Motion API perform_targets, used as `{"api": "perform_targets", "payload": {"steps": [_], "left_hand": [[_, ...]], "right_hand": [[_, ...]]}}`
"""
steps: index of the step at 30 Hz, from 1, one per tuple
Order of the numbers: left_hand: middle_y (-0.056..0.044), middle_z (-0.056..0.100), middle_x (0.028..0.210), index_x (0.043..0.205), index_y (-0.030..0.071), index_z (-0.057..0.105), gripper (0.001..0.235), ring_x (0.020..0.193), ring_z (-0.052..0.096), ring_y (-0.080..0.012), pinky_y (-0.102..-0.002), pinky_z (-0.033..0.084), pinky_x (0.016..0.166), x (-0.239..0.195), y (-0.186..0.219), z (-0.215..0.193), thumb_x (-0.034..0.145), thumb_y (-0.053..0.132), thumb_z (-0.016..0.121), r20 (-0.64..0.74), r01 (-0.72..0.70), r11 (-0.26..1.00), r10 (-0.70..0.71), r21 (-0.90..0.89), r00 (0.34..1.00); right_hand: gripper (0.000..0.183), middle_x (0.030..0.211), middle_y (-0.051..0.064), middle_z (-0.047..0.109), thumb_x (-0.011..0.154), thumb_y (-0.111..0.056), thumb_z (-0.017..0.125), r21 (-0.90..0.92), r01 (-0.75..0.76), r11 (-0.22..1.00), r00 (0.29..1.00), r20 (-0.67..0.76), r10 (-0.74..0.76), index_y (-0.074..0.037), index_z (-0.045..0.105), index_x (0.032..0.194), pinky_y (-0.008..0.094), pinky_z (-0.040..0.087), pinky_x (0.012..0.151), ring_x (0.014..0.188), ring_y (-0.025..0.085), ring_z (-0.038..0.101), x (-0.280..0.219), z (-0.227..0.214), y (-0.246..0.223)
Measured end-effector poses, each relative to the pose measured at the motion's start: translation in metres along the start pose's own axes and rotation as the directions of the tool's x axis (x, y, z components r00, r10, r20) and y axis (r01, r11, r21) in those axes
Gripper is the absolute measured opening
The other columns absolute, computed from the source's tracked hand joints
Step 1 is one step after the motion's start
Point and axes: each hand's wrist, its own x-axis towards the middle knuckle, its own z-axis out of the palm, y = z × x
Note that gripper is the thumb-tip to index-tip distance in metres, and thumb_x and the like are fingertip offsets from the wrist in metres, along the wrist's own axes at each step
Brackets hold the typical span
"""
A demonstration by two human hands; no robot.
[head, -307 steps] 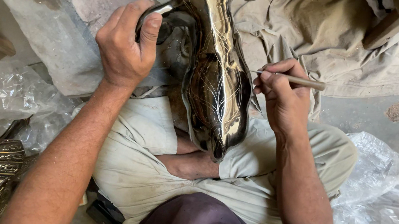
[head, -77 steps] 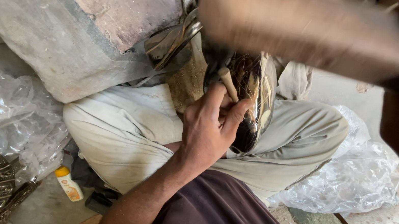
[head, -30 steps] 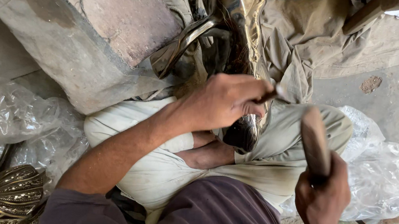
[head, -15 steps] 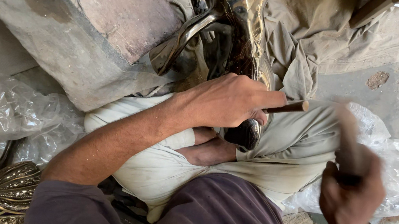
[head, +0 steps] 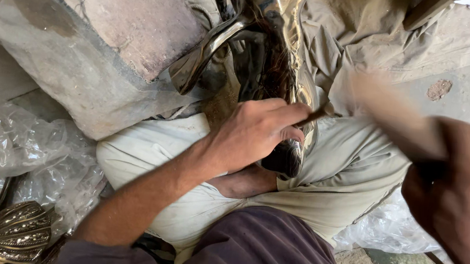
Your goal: The person sits on the floor and uses a chisel and hammer to engrave decorative patterns onto a polished metal object. They repeatedly position the chisel and strike it with the hammer to create fine lines and shapes on the surface.
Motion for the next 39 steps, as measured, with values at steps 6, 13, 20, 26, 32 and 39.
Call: {"api": "perform_targets", "payload": {"steps": [6,13,20,26,32,39], "left_hand": [[-0.009,0.070,0.089,0.122,0.003,0.065,0.033,0.076,0.071,-0.0191,-0.031,0.059,0.062,-0.017,0.009,0.011,0.099,0.025,0.071,-0.291,0.098,0.992,-0.116,-0.077,0.950],[-0.006,0.069,0.080,0.099,0.002,0.062,0.029,0.070,0.072,-0.0126,-0.027,0.057,0.057,-0.037,0.020,0.033,0.102,0.031,0.068,-0.449,0.303,0.922,-0.382,-0.240,0.807],[-0.005,0.069,0.074,0.093,0.002,0.059,0.023,0.066,0.072,-0.0109,-0.023,0.053,0.051,-0.039,0.033,0.040,0.100,0.020,0.072,-0.488,0.356,0.833,-0.541,-0.424,0.686],[-0.005,0.069,0.086,0.107,0.001,0.055,0.023,0.081,0.075,-0.0095,-0.021,0.062,0.063,-0.034,0.033,0.034,0.103,0.019,0.069,-0.499,0.236,0.819,-0.519,-0.524,0.694],[-0.004,0.070,0.077,0.098,0.001,0.062,0.019,0.064,0.068,-0.0080,-0.022,0.053,0.051,-0.024,0.035,0.042,0.100,0.015,0.074,-0.518,0.313,0.867,-0.486,-0.388,0.704],[-0.003,0.065,0.077,0.092,0.002,0.057,0.023,0.065,0.065,-0.0073,-0.023,0.054,0.052,-0.025,0.036,0.049,0.099,0.014,0.075,-0.594,0.289,0.900,-0.433,-0.326,0.678]], "right_hand": [[0.029,0.094,0.018,0.075,0.092,0.000,0.069,-0.287,0.225,0.931,0.962,0.217,-0.165,-0.001,0.067,0.121,0.040,0.061,0.068,0.071,0.027,0.073,0.073,-0.034,-0.026],[0.028,0.093,0.008,0.074,0.094,-0.013,0.065,-0.480,0.331,0.812,0.907,0.398,-0.135,-0.014,0.065,0.122,0.034,0.059,0.066,0.071,0.020,0.070,0.116,-0.056,-0.070],[0.029,0.089,0.006,0.073,0.097,-0.024,0.060,-0.591,0.462,0.662,0.883,0.380,-0.276,-0.023,0.066,0.126,0.029,0.057,0.061,0.070,0.016,0.069,0.112,-0.059,-0.081],[0.032,0.089,0.003,0.073,0.099,-0.018,0.062,-0.584,0.381,0.717,0.887,0.450,-0.104,-0.023,0.064,0.130,0.027,0.055,0.066,0.066,0.012,0.063,0.085,-0.043,-0.038],[0.038,0.094,0.002,0.074,0.093,-0.024,0.065,-0.633,0.350,0.690,0.910,0.405,-0.089,-0.022,0.062,0.131,0.029,0.054,0.069,0.067,0.012,0.064,0.070,-0.018,-0.015],[0.043,0.093,0.004,0.073,0.091,-0.020,0.069,-0.629,0.377,0.680,0.909,0.391,-0.143,-0.019,0.063,0.133,0.029,0.055,0.074,0.072,0.013,0.066,0.090,-0.045,-0.038]]}}
